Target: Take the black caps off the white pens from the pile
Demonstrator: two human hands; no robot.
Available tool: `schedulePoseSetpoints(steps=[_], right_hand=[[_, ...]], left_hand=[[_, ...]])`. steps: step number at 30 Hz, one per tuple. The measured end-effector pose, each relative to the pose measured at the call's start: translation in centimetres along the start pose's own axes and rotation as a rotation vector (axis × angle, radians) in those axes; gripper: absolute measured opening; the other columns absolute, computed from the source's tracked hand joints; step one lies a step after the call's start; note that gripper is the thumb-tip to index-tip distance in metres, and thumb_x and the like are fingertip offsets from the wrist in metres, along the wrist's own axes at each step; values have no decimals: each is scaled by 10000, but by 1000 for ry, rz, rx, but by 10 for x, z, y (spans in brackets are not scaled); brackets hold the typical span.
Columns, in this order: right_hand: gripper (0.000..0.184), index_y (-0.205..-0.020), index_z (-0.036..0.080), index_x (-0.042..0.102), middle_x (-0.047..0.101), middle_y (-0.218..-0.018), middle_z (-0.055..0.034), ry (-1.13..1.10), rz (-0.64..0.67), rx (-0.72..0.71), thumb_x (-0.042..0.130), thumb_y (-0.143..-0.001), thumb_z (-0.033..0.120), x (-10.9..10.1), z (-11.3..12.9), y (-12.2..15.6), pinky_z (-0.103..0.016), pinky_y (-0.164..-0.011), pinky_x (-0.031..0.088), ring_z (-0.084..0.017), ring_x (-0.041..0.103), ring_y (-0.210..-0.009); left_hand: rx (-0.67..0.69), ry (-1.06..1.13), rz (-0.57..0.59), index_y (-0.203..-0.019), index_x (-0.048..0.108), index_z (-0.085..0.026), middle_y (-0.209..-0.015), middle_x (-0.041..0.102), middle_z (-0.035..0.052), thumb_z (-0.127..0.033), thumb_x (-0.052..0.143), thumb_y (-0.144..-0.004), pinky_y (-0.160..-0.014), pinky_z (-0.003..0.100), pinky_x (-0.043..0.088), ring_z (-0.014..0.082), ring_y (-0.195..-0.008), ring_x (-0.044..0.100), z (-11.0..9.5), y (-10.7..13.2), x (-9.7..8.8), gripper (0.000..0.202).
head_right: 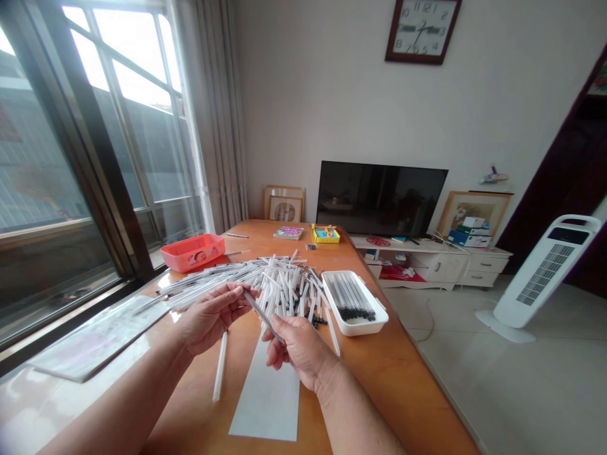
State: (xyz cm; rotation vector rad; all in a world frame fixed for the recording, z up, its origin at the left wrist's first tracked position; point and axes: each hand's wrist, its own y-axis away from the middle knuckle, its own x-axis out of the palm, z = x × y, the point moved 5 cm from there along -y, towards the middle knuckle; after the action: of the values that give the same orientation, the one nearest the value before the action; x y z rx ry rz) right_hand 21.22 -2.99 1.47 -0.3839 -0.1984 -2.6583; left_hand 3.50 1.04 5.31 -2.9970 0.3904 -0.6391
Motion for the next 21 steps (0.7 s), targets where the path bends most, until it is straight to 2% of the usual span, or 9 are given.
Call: schedulePoseSetpoints(steps=[4,8,11,15,18,21], right_hand=[[489,-879,135,644,705,-698,-76,100,-58,-45,610,-833,621,3,5,2,-267,-612,417,-127,572,-582],[427,-899,163,634,687,-692,-32,181,-118,-99,694,-784,570,3,11,3,-268,-652,426,-124,563,-613],[383,-847,160,629,664,-635,-22,214,-77,-84,658,-823,541,8,11,4,-272,-647,423,-119,541,-585],[382,-864,158,618,689,-653,-41,193,8,-17,656,-822,535,14,8,6,-282,-642,424,-127,555,-583],[393,-873,156,619,713,-714,-67,161,-21,-26,654,-820,544,9,8,5,-287,-647,419,-138,574,-613],[386,-866,152,650,707,-784,-71,134,-134,-106,672,-809,533,-4,13,2,-278,-647,404,-140,563,-661]], left_hand=[[21,-56,-13,-910,720,-160,-1014,738,88,-296,726,-823,-837,275,524,168,-868,678,0,1,3,161],[18,-99,7,-898,727,-159,-1014,733,92,-305,733,-814,-825,281,516,150,-813,660,3,3,7,169],[11,-113,49,-910,730,-160,-1036,728,95,-297,731,-815,-851,304,511,162,-838,661,2,5,10,166],[-47,-150,87,-963,737,-156,-1024,735,106,-297,741,-805,-871,335,512,180,-838,671,-1,7,12,212],[-60,-198,25,-1059,725,-156,-1057,737,130,-322,755,-790,-916,367,502,220,-915,688,-6,7,3,318],[5,-249,-118,-1090,713,-160,-1040,746,135,-369,774,-764,-897,355,506,242,-956,694,-18,5,-17,391]])
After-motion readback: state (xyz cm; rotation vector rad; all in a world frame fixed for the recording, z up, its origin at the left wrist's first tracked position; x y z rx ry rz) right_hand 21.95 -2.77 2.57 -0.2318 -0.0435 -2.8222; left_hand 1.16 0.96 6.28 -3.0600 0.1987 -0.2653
